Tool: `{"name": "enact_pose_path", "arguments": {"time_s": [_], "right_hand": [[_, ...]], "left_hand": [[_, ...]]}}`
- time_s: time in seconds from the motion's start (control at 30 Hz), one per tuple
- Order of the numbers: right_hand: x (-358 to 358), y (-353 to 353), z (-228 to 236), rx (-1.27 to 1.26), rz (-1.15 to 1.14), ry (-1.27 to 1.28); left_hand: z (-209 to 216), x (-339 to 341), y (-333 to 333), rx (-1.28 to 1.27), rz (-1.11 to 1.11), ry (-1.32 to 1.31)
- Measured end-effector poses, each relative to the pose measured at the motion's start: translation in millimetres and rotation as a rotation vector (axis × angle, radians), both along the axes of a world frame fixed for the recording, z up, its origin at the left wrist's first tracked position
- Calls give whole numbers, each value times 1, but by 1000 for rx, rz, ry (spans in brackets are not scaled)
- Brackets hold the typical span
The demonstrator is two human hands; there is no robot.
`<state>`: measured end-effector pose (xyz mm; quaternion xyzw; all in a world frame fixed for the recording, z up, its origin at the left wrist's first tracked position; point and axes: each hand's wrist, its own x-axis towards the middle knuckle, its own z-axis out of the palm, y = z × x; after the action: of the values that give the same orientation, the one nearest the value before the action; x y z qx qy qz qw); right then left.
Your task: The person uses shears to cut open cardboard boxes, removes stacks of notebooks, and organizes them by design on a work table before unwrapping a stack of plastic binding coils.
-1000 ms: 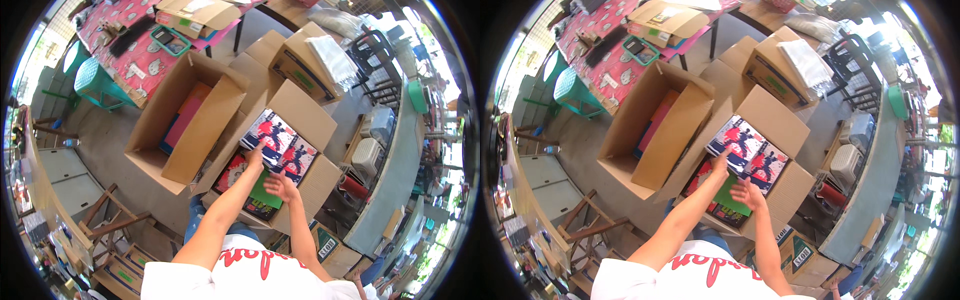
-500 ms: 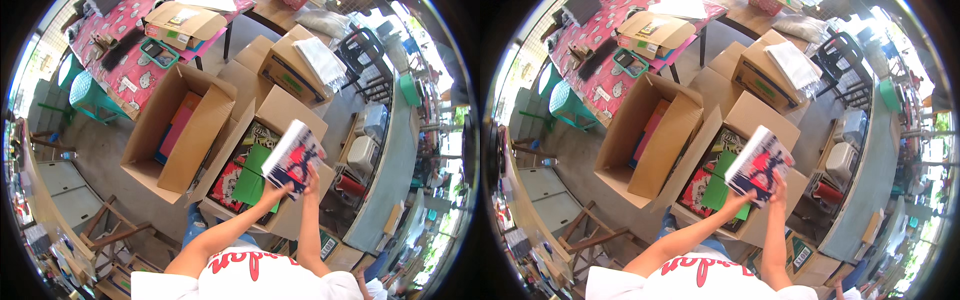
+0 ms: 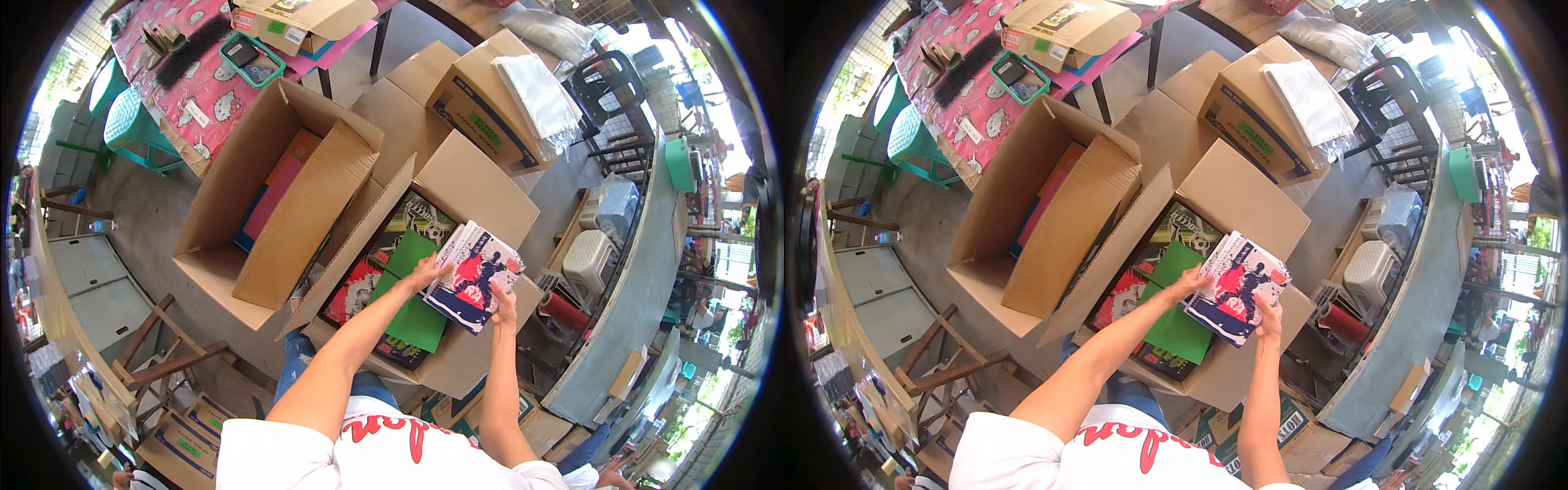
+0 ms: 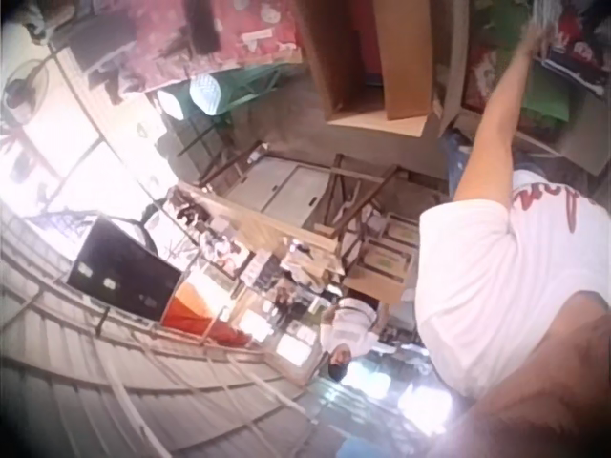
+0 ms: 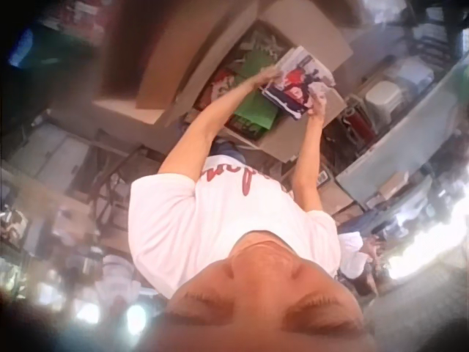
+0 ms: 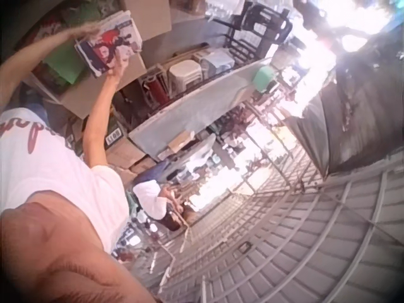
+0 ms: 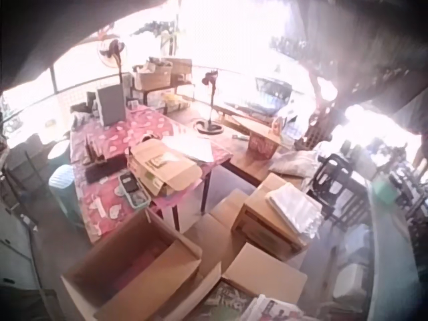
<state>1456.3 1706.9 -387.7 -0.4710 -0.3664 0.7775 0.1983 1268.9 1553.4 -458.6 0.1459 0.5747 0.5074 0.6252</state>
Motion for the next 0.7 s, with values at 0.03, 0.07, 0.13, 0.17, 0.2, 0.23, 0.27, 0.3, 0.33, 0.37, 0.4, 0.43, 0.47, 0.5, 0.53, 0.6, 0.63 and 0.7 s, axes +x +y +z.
{"name": "enact_pose_path", "arguments": {"time_s": [0.03,0.07,0.13,0.17,0.2,0.23,0.27,0.3,0.33,0.37,0.4,0.43,0.47,0.5,0.53,0.6,0.63,0.7], "right_hand": [[0,-1,-3,13,12,-8],[-1,-1,-5,8,11,-10],[-5,-1,-7,57,-4,-176],[-4,-2,-5,145,22,-307],[0,-2,-7,144,18,-307],[5,-2,-9,177,35,-371],[8,-3,-11,209,52,-434],[8,-4,-11,211,52,-432],[7,-6,-12,203,18,-376],[6,-7,-11,195,-17,-320],[8,-6,-12,196,-17,-316],[11,-6,-12,143,-19,-255],[14,-6,-12,90,-21,-194],[17,-7,-11,75,-18,-162],[10,-8,-5,70,-2,-161],[6,-8,9,-13,39,-64],[12,-3,5,-17,58,-84],[17,-3,4,-10,47,-95]], "left_hand": [[0,5,1,-42,-34,135],[0,9,2,-83,-68,270],[6,13,5,-135,2,264],[9,13,5,-138,-18,283],[13,14,8,-136,-42,303],[17,17,10,-116,-12,278],[21,16,10,-116,-15,279],[22,16,11,-134,-3,259],[23,17,11,-152,10,238],[25,19,12,-150,12,241],[29,20,14,-212,3,219],[34,22,16,-273,-6,197],[40,28,18,-270,5,226],[41,30,19,-242,10,245],[40,33,17,-223,24,260],[42,33,17,-246,16,321],[46,31,18,-282,-44,342],[48,28,16,-320,-104,359]]}}
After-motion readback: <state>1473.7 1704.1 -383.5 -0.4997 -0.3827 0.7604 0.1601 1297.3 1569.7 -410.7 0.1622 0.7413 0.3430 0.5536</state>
